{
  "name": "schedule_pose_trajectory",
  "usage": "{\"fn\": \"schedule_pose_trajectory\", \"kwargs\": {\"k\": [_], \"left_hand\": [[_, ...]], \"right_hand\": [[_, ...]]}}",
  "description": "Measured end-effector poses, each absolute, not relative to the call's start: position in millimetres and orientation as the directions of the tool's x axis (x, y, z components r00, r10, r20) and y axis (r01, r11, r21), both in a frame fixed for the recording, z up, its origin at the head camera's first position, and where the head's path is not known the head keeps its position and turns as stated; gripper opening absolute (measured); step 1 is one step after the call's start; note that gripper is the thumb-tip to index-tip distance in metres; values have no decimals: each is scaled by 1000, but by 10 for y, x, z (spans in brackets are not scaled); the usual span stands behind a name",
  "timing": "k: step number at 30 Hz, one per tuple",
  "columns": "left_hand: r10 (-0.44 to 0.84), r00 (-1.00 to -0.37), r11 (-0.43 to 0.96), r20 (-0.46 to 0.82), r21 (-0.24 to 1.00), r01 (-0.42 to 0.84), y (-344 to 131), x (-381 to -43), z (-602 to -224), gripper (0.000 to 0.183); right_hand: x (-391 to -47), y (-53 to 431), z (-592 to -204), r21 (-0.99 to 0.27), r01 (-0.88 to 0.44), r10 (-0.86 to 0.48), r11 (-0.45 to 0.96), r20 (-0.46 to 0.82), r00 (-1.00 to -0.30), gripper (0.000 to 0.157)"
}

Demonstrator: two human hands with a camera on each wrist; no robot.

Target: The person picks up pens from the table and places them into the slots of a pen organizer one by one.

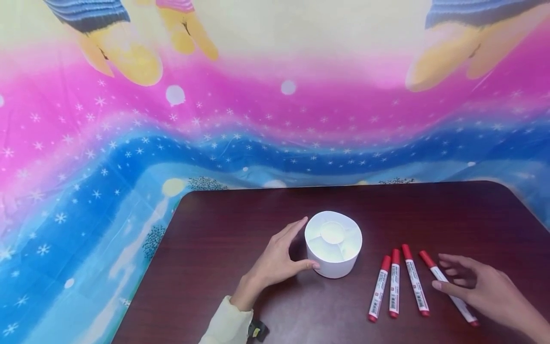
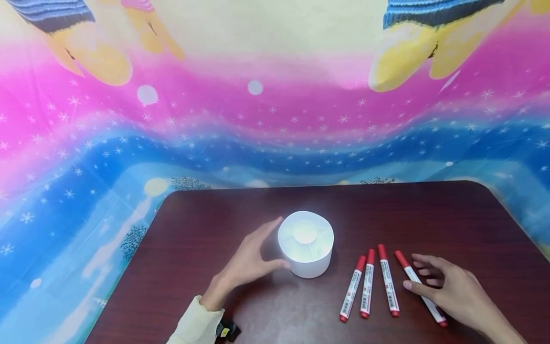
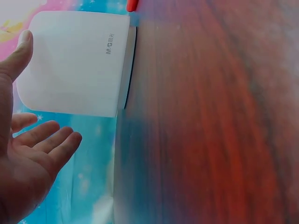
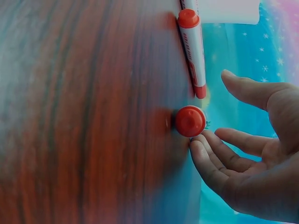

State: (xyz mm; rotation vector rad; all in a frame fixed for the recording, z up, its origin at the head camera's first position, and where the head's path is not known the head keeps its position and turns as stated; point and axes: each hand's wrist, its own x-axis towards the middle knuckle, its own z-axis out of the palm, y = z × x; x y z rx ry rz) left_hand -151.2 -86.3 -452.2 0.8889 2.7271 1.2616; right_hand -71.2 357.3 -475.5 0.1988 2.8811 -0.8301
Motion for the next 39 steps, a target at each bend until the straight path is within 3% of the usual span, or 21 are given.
{"fn": "schedule_pose_trajectory", "kwargs": {"k": [19, 26, 32, 39], "left_hand": [[497, -842, 498, 210, 725, 475, -868, -1541, -4524, 109], [502, -840, 492, 207, 730, 474, -864, -1546, -4514, 109], [499, -844, 491, 198, 738, 464, -857, -1541, -4501, 109], [505, -837, 489, 208, 730, 477, -847, -1544, -4499, 108]], "right_hand": [[-714, 3706, -4785, -584, 133, 41, 801, -167, -985, 90], [-689, 3856, -4869, -666, 93, -25, 740, -166, -986, 81], [-710, 3902, -4859, -679, 74, -58, 730, -170, -984, 69], [-742, 3886, -4862, -671, 91, -53, 736, -192, -980, 65]]}}
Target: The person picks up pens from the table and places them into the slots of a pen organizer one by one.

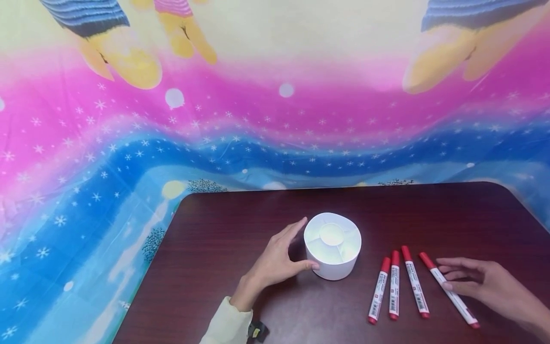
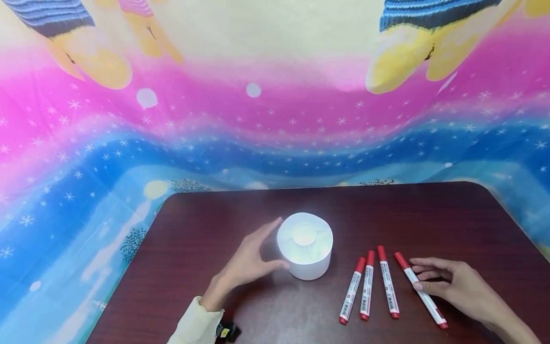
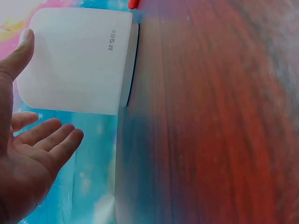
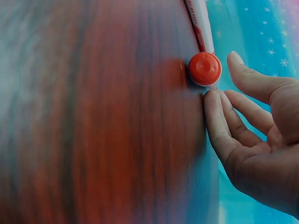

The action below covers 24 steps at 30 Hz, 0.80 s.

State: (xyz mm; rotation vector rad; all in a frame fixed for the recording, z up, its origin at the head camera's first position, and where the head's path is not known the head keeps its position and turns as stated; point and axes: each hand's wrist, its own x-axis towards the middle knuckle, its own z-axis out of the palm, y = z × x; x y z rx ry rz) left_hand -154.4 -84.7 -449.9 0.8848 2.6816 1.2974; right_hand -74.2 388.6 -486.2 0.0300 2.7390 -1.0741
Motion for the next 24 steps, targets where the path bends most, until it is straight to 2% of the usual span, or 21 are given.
{"fn": "schedule_pose_trajectory", "kwargs": {"k": [6, 9, 19, 24], "left_hand": [[509, -834, 499, 213, 716, 488, -827, -1546, -4508, 109], [510, -838, 509, 197, 716, 478, -808, -1542, -4509, 108], [502, -847, 519, 177, 721, 459, -787, -1538, -4497, 106], [502, -845, 531, 182, 706, 468, -790, -1536, -4508, 106]], "right_hand": [[-777, 3836, -4827, -642, 107, -36, 759, -205, -978, 69], [-778, 3816, -4806, -641, 98, -43, 761, -201, -979, 66], [-801, 3803, -4641, -731, 200, -79, 652, -328, -941, 61], [-783, 3773, -4523, -777, 191, -130, 600, -331, -935, 60]]}}
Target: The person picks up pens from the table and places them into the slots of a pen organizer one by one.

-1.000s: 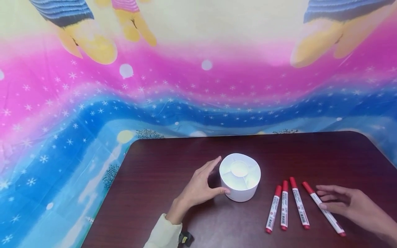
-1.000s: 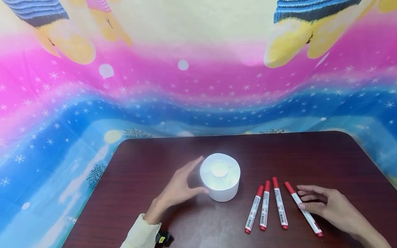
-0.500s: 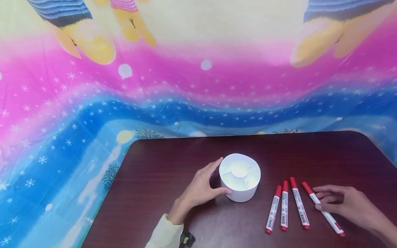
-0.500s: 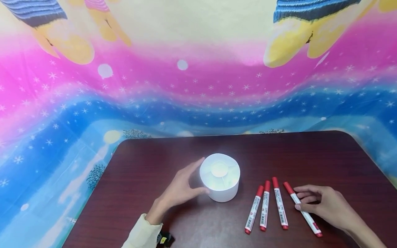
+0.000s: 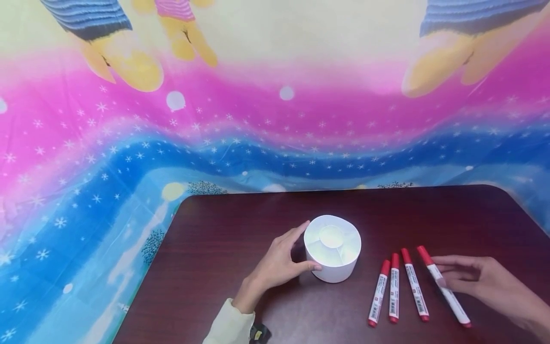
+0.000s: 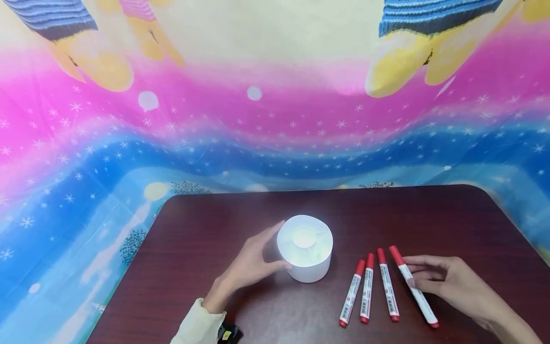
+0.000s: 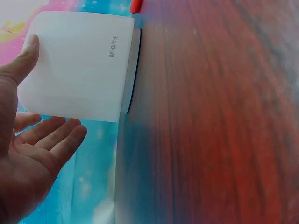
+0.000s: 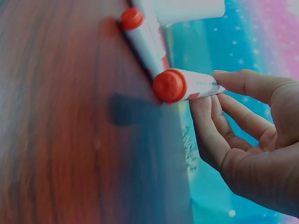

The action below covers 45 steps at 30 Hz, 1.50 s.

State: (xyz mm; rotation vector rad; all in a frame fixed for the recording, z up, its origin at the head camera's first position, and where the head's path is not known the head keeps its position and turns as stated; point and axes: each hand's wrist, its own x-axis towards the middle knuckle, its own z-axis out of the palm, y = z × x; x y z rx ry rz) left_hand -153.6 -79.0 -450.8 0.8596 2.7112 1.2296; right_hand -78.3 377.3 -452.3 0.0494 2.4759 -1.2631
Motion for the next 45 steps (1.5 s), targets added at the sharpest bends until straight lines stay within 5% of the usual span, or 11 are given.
{"fn": "schedule_pose_trajectory", "kwargs": {"k": [16, 25, 45], "left_hand": [[500, -843, 500, 199, 728, 469, -786, -1534, -4517, 106], [498, -841, 503, 210, 721, 478, -795, -1528, -4504, 108], [484, -845, 498, 228, 723, 480, -785, -1529, -4493, 101]], "right_hand": [[-876, 3471, -4402, -911, 73, -261, 406, -193, -946, 48], [-995, 3237, -4259, -912, -24, -248, 410, -86, -965, 58], [-1274, 2727, -3819, -989, -145, -208, 31, 136, -969, 38]]}}
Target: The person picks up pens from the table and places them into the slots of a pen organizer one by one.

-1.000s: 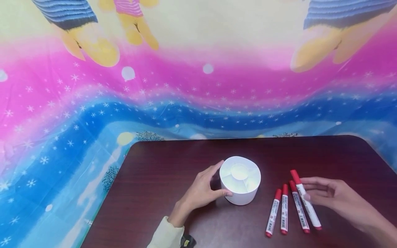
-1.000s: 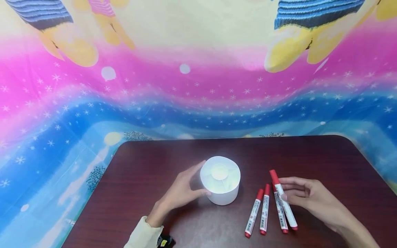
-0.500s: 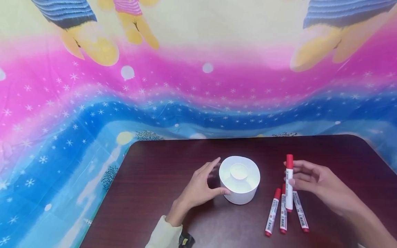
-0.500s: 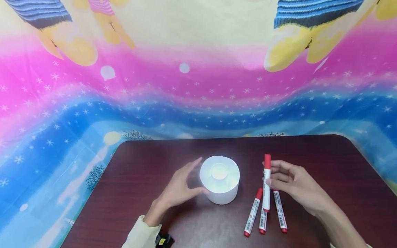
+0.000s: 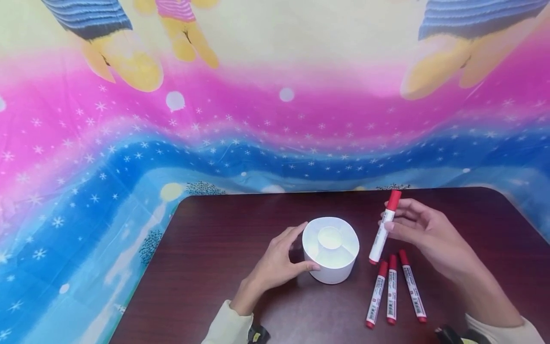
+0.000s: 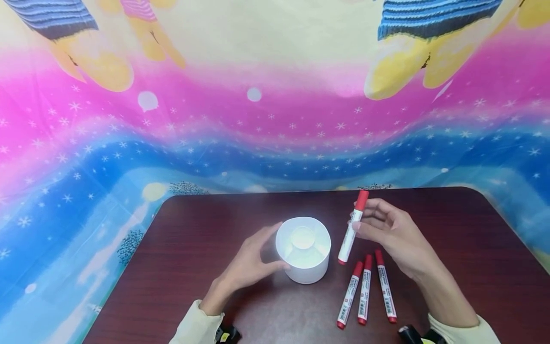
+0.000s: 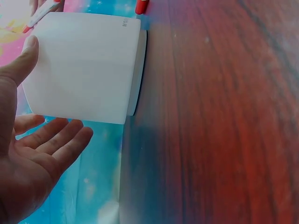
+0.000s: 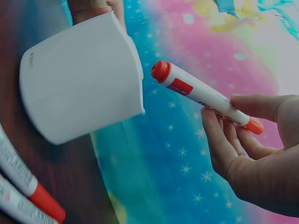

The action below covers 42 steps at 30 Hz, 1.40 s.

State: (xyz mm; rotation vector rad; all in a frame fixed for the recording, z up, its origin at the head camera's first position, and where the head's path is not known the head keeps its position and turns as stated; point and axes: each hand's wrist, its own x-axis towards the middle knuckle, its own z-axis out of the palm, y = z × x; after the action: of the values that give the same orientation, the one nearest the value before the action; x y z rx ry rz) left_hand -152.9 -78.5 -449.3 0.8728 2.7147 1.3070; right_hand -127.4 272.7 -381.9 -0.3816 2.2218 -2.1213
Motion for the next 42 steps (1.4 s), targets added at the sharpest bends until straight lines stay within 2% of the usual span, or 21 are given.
{"fn": "schedule_pose_trajectory", "kwargs": {"k": [5, 26, 35, 42], "left_hand": [[479, -846, 497, 234, 723, 480, -788, -1529, -4502, 101], [486, -842, 444, 235, 763, 469, -779, -1532, -4520, 100], [491, -848, 385, 197, 824, 415, -768, -1533, -4523, 100], [490, -852, 382, 187, 832, 402, -765, -1533, -4520, 100]], "right_hand": [[-1349, 2597, -3770, -988, -143, -210, -62, 153, -966, 32], [-1452, 2476, -3922, -993, -72, -123, -95, 84, -989, 17], [-1453, 2458, -3940, -995, -57, -106, -76, 65, -992, 18], [-1442, 2433, -3941, -1000, -29, -89, -6, 30, -996, 26]]}}
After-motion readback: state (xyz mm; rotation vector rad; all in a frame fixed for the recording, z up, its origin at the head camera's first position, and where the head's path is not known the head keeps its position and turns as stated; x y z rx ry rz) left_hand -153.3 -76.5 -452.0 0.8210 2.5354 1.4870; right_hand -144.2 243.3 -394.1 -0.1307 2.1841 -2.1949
